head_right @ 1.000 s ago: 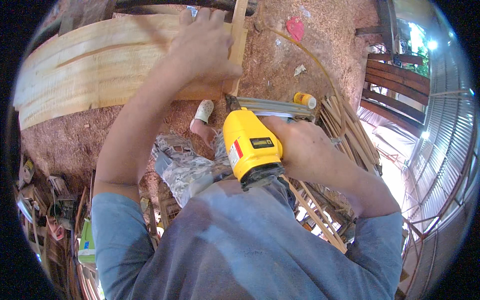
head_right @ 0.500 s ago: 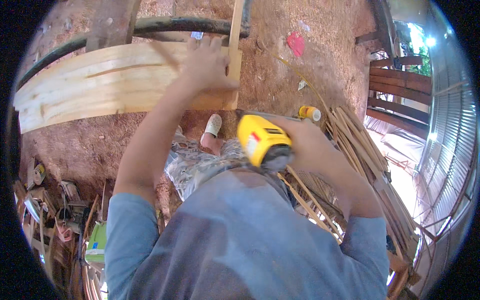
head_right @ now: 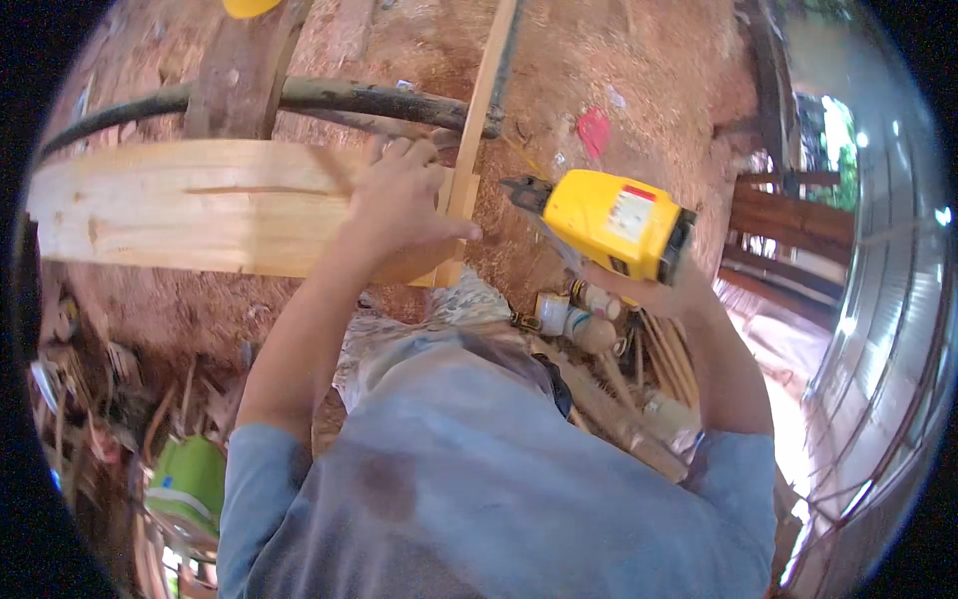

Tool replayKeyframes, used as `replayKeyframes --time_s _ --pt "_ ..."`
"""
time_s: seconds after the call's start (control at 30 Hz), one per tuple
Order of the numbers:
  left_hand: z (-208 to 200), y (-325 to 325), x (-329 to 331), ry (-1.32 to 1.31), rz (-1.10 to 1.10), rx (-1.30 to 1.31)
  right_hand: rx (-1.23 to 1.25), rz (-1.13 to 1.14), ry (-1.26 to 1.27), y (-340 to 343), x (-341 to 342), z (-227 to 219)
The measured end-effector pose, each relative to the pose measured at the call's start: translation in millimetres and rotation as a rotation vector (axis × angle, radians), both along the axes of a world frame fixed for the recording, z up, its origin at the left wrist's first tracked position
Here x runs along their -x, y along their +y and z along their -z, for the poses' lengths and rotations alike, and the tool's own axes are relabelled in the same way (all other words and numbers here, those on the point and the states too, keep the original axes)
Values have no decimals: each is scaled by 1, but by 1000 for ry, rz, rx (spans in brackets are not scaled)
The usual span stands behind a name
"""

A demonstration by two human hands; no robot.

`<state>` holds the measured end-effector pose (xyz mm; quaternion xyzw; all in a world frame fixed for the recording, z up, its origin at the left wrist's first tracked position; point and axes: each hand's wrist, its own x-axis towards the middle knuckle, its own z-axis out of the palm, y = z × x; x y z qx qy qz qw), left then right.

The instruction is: The person applies adhesive to a wooden strip and then fastens it to a larger wooden frame using a pneumatic nail gun and a saw.

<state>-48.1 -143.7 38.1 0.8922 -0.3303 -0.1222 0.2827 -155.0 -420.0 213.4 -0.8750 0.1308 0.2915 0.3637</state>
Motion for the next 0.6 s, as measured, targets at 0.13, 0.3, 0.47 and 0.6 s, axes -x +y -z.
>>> replayKeyframes --time_s 0.13,0.3,0.47,0.6 --pt "-13 -5 3 -29 -145 -2 -135 59 215 -18 -57 37" --pt "5 -11 -8 75 -131 -142 -112 -92 379 0 -117 50" --pt "13 -17 -5 -10 -168 -138 -113 -194 413 -6 -136 65" --pt "13 -20 -1 -38 -210 -119 -138 -232 487 -6 -145 66"
